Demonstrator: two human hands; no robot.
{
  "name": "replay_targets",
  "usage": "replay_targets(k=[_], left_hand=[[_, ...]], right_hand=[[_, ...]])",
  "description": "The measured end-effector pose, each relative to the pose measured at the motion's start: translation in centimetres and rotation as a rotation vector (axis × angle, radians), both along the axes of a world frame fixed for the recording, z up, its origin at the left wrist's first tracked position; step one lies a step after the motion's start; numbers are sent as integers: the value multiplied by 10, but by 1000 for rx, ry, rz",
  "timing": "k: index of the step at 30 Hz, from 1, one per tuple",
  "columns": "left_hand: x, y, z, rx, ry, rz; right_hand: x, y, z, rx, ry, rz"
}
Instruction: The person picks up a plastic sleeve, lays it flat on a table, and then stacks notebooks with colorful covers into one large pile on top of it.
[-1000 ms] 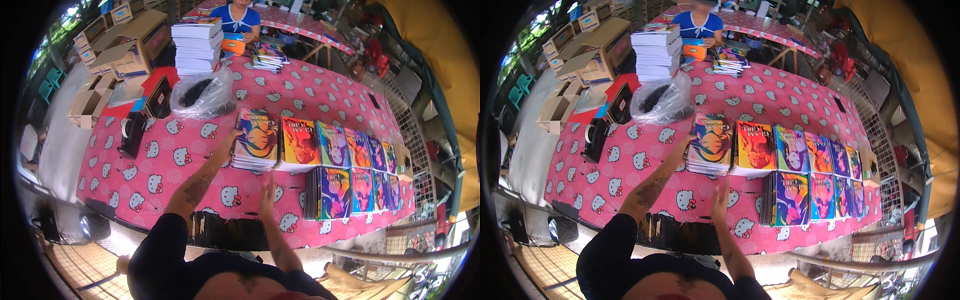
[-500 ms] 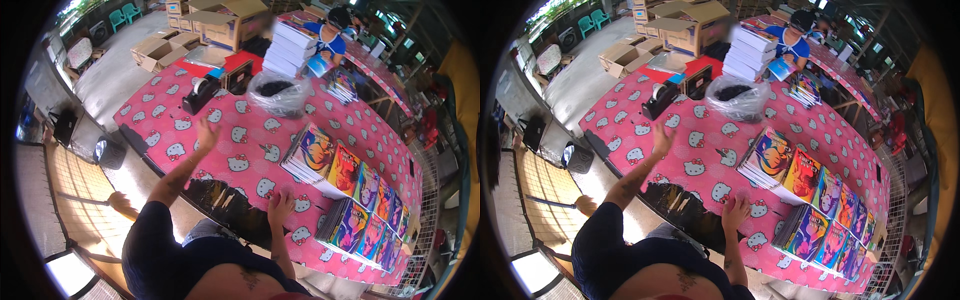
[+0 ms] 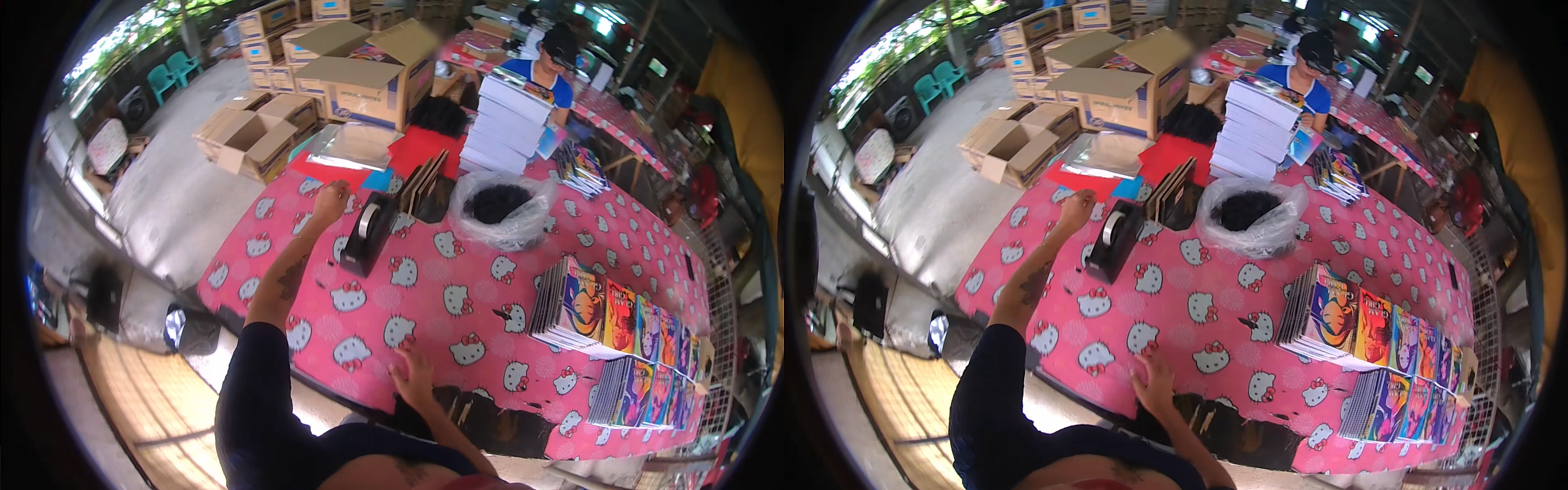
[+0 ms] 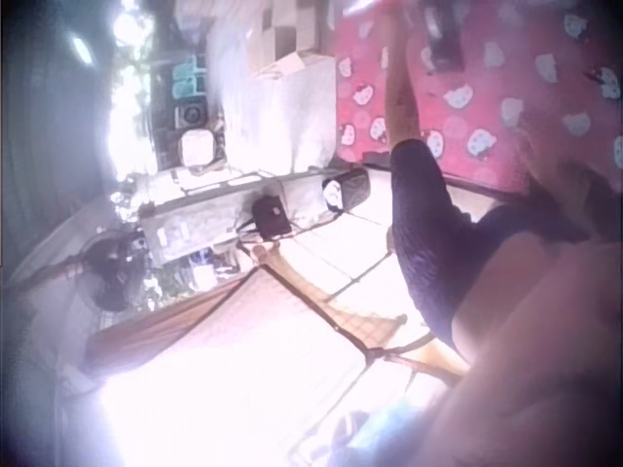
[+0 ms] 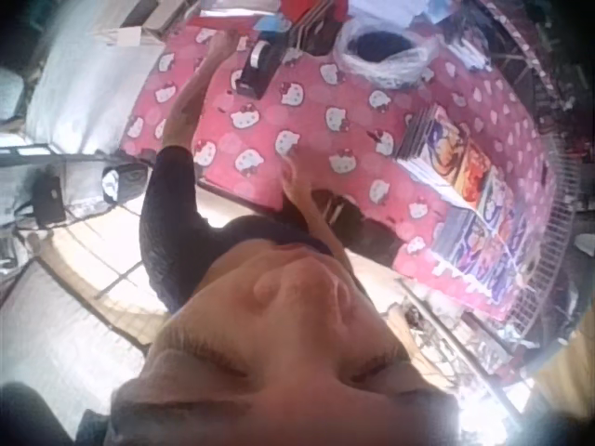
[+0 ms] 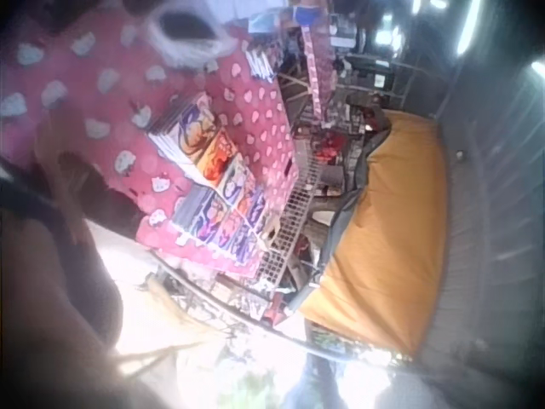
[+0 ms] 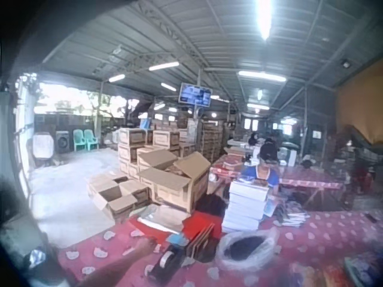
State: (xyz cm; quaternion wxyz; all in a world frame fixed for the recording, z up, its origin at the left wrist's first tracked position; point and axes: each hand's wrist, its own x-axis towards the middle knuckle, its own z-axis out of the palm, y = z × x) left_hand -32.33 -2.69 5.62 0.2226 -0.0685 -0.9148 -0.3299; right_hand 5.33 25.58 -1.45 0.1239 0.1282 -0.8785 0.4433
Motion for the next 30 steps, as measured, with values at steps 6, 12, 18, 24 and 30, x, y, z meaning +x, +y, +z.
replay_targets(k=[6,12,18,24,30], left_hand=[[-124,21,-42,-281,3,-137],[-191,61,-70,-808,-19,-77],[-194,-2,-44,-731,336,1],[-27,28,142,27,680,-172],[202,68,178,476,389,-597]], right_hand=[[-4,-37,13,310,-99,-244],[-13,-42,24,415,-121,-314],[-11,-45,27,357,-140,-287],[-5,-40,16,279,-78,-317],[-27,9,79,-723,213,-410]])
